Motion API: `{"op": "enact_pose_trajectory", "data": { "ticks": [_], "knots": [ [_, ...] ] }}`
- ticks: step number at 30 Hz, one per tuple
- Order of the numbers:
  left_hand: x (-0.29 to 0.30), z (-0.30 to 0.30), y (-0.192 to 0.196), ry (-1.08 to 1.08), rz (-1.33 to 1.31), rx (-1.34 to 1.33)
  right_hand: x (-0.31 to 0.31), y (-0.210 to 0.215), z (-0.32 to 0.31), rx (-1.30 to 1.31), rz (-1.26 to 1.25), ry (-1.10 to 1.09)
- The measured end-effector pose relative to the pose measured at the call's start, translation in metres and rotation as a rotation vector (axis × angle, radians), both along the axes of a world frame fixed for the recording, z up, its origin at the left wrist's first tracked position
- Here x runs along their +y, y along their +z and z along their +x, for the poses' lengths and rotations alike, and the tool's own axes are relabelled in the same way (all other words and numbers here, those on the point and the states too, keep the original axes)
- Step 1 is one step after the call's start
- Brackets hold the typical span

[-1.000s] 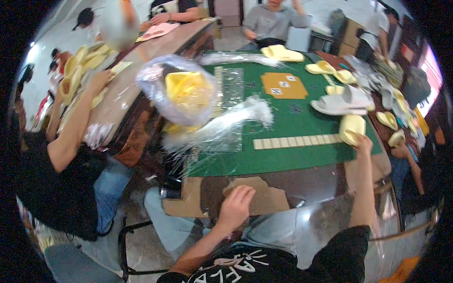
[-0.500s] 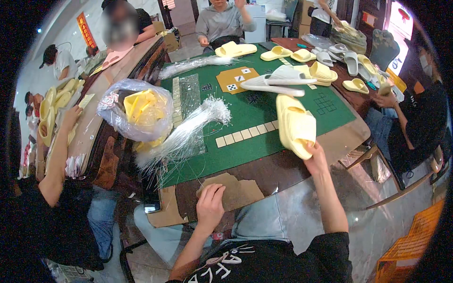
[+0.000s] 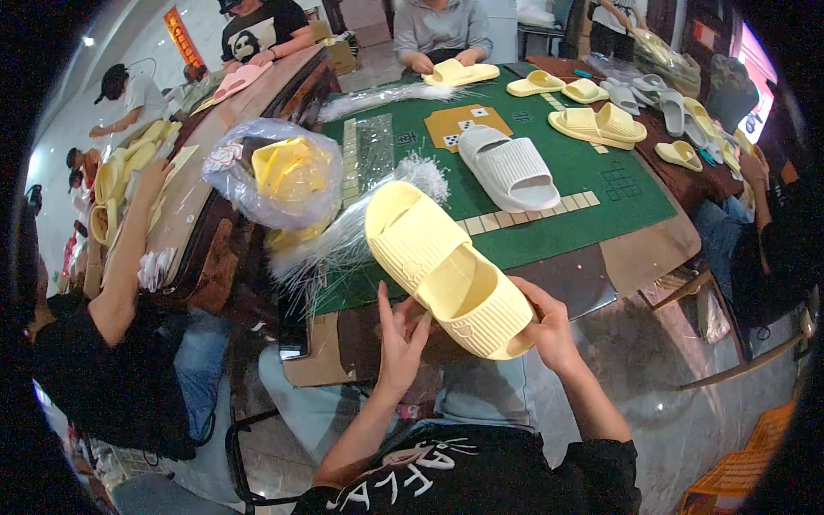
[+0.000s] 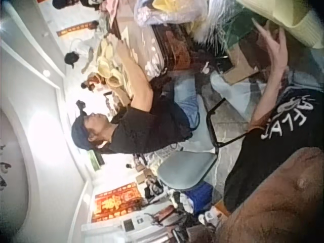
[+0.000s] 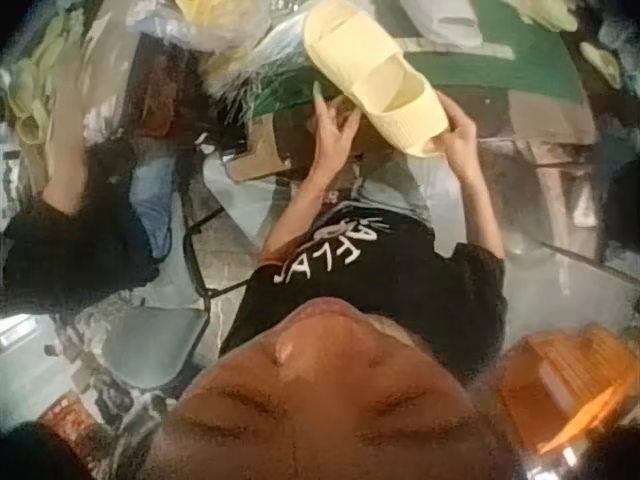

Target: The person secures slippers together in pairs by threading plastic fasteners through them by hand.

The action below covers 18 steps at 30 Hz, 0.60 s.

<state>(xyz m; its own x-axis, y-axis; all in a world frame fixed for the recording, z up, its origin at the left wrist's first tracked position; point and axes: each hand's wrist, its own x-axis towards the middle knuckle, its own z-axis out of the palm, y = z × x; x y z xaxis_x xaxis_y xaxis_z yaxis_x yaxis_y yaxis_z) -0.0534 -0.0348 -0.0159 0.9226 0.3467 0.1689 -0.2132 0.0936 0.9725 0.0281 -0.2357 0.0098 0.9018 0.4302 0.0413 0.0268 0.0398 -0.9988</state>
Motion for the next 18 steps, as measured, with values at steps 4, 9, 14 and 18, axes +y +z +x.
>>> {"op": "enact_pose_trajectory", "data": {
  "ticks": [4,9,14,18],
  "knots": [
    [0.003,-0.009,0.004,-0.046,-0.129,-0.055,0.011,0.020,-0.021,-0.147,-0.093,0.047],
    [0.027,-0.002,-0.007,0.345,-0.112,-0.012,0.013,0.023,-0.036,-0.577,-0.263,0.109],
    [0.079,-0.013,0.040,0.677,-0.252,-0.158,-0.005,0.024,-0.022,-0.416,-0.302,0.114],
    [0.093,-0.010,0.062,0.563,0.310,-0.344,-0.009,0.011,-0.001,-0.316,-0.297,0.306]
  ]
}}
